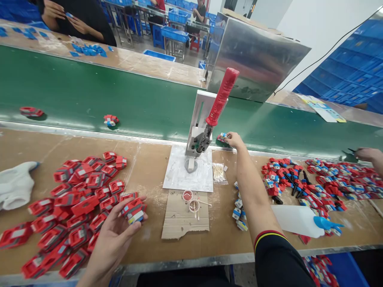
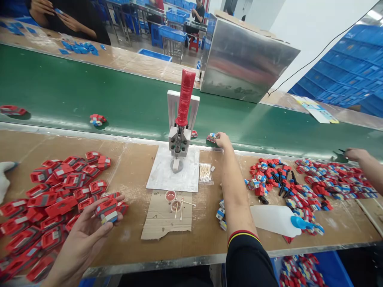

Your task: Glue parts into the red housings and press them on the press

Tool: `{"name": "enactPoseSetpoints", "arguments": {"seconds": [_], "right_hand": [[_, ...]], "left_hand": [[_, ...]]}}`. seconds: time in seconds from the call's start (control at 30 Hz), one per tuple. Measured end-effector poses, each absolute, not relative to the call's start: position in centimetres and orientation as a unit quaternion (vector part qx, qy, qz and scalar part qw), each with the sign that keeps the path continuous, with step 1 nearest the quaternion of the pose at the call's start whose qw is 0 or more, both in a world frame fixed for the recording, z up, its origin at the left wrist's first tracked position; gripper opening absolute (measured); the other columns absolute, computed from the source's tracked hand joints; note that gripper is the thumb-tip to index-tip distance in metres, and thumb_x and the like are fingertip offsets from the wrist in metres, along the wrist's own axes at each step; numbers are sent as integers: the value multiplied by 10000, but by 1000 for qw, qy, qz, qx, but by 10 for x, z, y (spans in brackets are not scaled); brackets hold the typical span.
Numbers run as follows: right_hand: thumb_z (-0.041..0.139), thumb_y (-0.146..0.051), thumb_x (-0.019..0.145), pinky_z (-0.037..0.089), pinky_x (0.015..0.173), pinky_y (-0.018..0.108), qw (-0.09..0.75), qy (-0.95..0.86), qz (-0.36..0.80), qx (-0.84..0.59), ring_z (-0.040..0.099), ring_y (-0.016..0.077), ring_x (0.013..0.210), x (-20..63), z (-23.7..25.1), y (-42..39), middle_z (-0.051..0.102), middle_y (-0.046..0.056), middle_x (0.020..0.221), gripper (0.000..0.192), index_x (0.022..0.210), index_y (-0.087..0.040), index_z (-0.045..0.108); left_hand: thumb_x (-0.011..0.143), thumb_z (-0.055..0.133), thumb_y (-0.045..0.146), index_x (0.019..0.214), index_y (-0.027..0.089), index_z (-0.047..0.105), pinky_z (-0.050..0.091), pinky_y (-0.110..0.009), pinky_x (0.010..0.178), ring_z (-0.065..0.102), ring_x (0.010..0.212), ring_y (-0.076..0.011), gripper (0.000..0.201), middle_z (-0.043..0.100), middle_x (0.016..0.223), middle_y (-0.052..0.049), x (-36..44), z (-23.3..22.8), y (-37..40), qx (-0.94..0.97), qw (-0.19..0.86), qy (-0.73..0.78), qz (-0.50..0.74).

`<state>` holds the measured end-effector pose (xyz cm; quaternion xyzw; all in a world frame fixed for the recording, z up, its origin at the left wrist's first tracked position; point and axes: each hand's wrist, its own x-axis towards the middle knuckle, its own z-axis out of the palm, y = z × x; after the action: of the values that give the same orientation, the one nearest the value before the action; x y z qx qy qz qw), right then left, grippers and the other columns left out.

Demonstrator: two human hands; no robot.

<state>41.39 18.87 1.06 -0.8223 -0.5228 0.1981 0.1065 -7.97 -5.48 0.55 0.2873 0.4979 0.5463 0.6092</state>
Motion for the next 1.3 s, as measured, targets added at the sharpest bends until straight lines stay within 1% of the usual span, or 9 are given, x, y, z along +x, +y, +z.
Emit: {"name": "enactPoseSetpoints", "arguments": {"seconds": [0.17,0.37,0.5,0.67,0.8,0.9,1.1,1.23,1.3], "right_hand": [[664,-401,1022,603,1010,482,109,-525,153,-830,678,255,1188,419,29,187,658,111,1370,363,1320,-195,644],[689,-312,991,449,1194,529,174,-605,97,-771,542,328,1401,365,41,222,635,157,1429,323,1298,-215,663],[705,-402,996,587,1030,491,193,-629,142,-739,682,251,1178,326,34,236,687,99,1318,350,1272,-190,668],[552,-582,1028,580,955,392,285,-615,154,-719,704,264,1126,327,49,218,739,139,1184,454,1196,-176,664],[163,-772,1016,589,958,410,497,-589,174,-612,692,277,1271,346,89,186,682,150,1281,764,1290,-207,597],[156,-838,966,565,1027,463,674,-582,214,-401,661,295,1353,343,134,158,631,147,1386,829,1299,-219,597],[409,-898,906,554,1095,494,601,-709,260,-261,539,331,1496,276,213,116,581,37,1529,737,1323,-310,566],[382,-850,945,609,747,399,620,-709,235,-238,766,275,1032,224,215,83,688,55,1161,607,1084,-289,567],[328,-803,965,483,496,354,641,-691,219,-253,663,194,622,205,202,61,653,18,889,535,1009,-301,506]], "left_hand": [[557,1038,330,1135,290,746,675,-269,782,796,816,-222,649,811,951,-29,-87,9,-57,278,618,527,513],[584,1021,357,1171,280,779,679,-301,804,795,868,-251,640,817,1052,-67,-80,15,-51,276,645,511,498],[659,984,436,1148,237,802,679,-336,784,801,898,-282,558,816,1073,-99,-61,33,-30,314,657,493,477],[647,989,387,1271,203,751,668,-357,849,783,1050,-310,692,796,1196,-139,-31,50,27,425,625,449,477],[668,954,334,1199,142,748,647,-429,942,774,1048,-304,601,787,1203,-173,0,36,79,523,615,374,456],[704,914,298,1171,140,745,598,-467,1048,757,1085,-286,521,781,1223,-172,23,24,106,596,569,329,461],[759,847,196,1145,158,743,569,-477,1073,754,1069,-257,401,790,1196,-148,52,11,125,677,545,250,427],[745,833,138,1117,153,748,576,-462,1033,755,1009,-240,383,804,1102,-132,63,1,121,674,551,262,417],[749,823,136,1119,144,756,585,-441,1004,755,980,-230,376,809,1081,-131,65,-3,118,671,555,264,416]]}}
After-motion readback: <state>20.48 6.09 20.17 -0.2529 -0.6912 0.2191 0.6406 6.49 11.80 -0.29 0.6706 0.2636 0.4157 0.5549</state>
